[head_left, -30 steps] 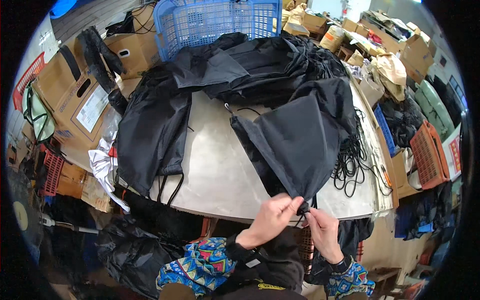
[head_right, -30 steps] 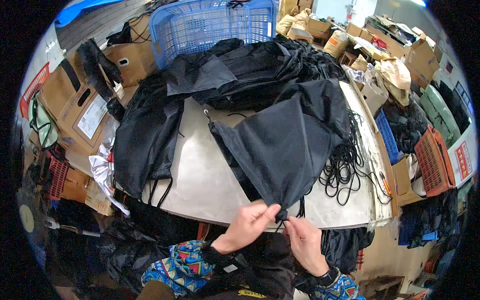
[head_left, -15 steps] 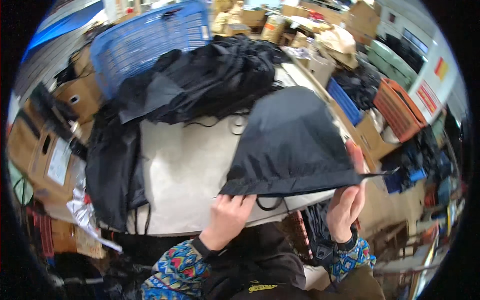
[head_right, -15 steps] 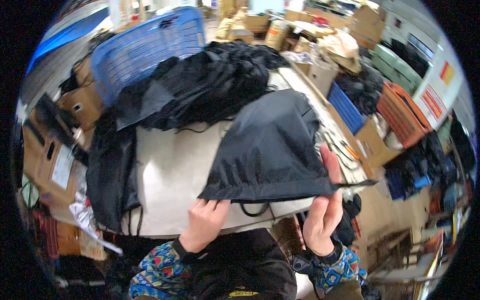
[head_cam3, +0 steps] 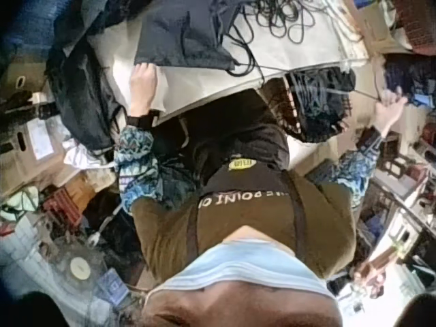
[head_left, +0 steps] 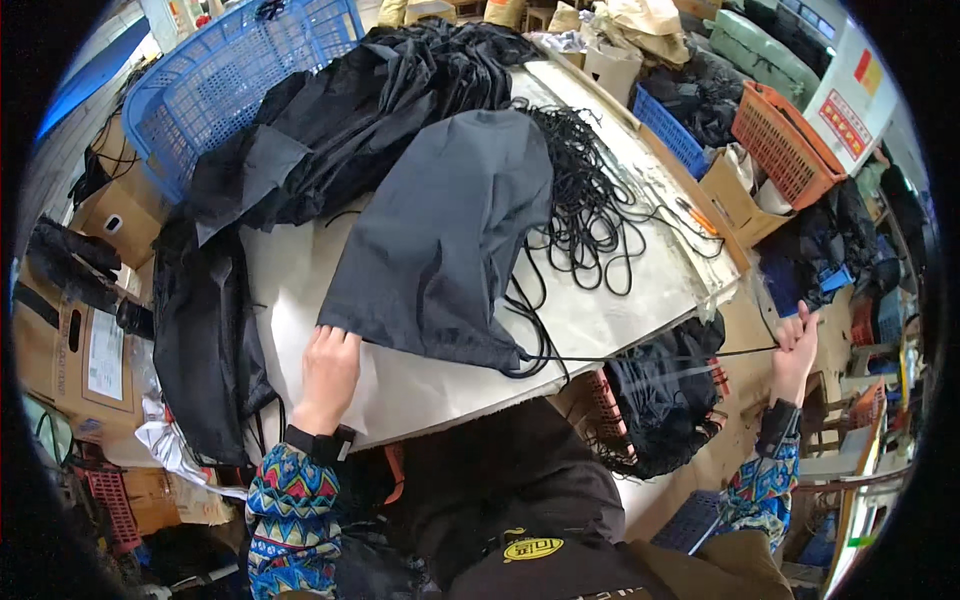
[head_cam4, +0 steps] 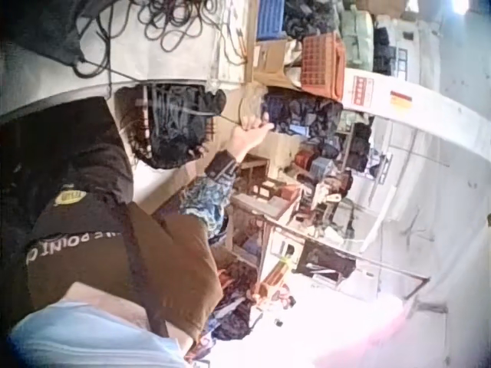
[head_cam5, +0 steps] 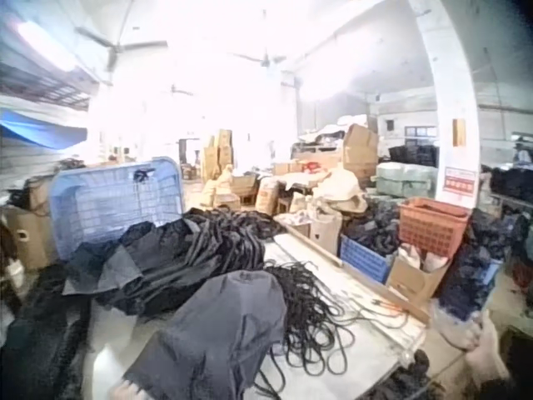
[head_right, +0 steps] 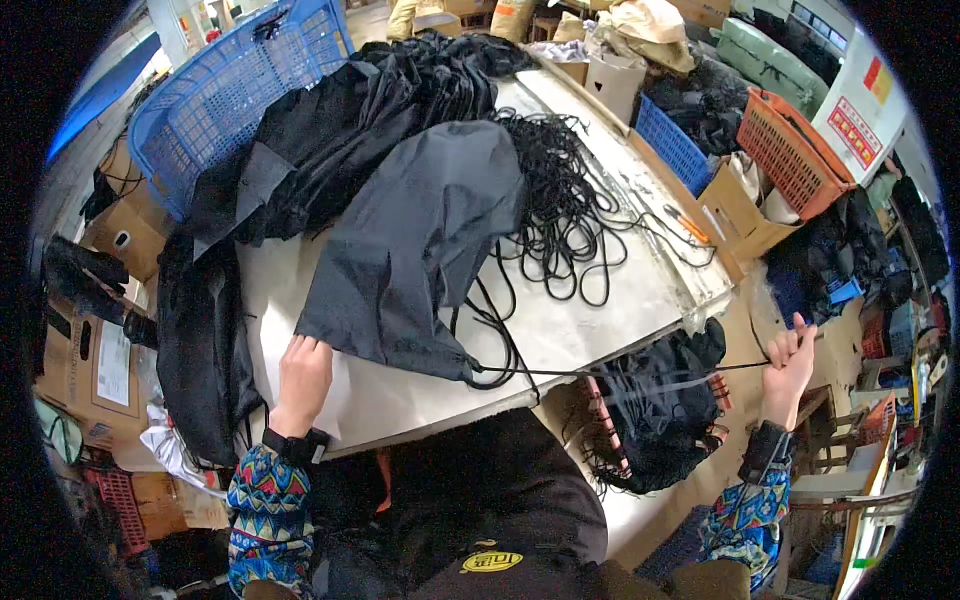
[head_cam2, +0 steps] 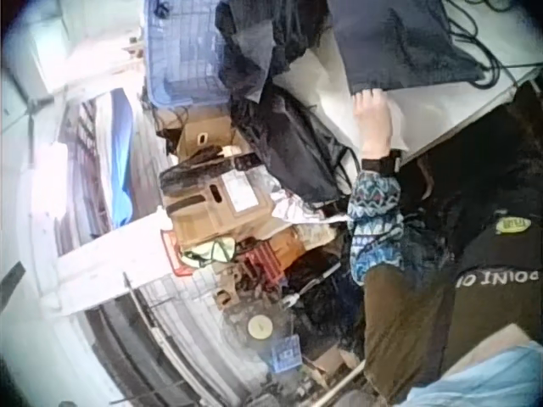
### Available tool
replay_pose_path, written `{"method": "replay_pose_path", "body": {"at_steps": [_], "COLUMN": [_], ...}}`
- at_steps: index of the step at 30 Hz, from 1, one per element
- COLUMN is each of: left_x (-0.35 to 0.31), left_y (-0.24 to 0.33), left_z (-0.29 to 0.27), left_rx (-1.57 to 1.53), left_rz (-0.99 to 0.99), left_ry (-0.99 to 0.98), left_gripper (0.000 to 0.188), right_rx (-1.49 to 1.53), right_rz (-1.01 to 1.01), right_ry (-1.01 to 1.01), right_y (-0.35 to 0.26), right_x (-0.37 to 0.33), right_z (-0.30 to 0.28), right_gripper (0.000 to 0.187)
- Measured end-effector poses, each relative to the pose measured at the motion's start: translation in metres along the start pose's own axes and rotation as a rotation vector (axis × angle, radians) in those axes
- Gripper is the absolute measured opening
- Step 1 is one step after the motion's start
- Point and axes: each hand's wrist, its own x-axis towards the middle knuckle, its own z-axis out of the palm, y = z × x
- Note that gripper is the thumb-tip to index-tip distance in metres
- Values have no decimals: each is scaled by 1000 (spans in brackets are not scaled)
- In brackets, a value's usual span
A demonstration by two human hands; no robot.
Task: The person uses a metal hook tool to thread black drawstrings through the hems of black fabric bags. They repeatedly pick up a bag, insert the hook into the hem, pull the string through, and place the finished bag aside.
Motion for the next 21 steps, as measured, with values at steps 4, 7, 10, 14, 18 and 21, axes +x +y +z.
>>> {"method": "replay_pose_path", "body": {"at_steps": [4,7,10,14,18,21], "left_x": [-12,-40,-51,-49,-46,-40], "left_y": [38,82,134,171,181,184], "left_z": [-7,2,-13,-33,-21,-21], "left_rx": [-402,-734,-1513,-1921,-1674,-1531], "left_rz": [-245,-501,-893,-842,-847,-836], "left_ry": [-68,11,-49,-99,-39,49], "left_gripper": [39,31,29,30,21,19], "right_rx": [-450,-699,-607,-642,-881,-849], "right_rz": [335,748,922,853,420,336], "right_ry": [-198,-670,-985,-1070,-1225,-1125], "right_y": [63,113,144,146,161,161], "right_x": [-87,-149,-182,-206,-219,-228], "right_z": [117,172,176,193,191,197], "right_gripper": [28,36,44,33,20,15]}}
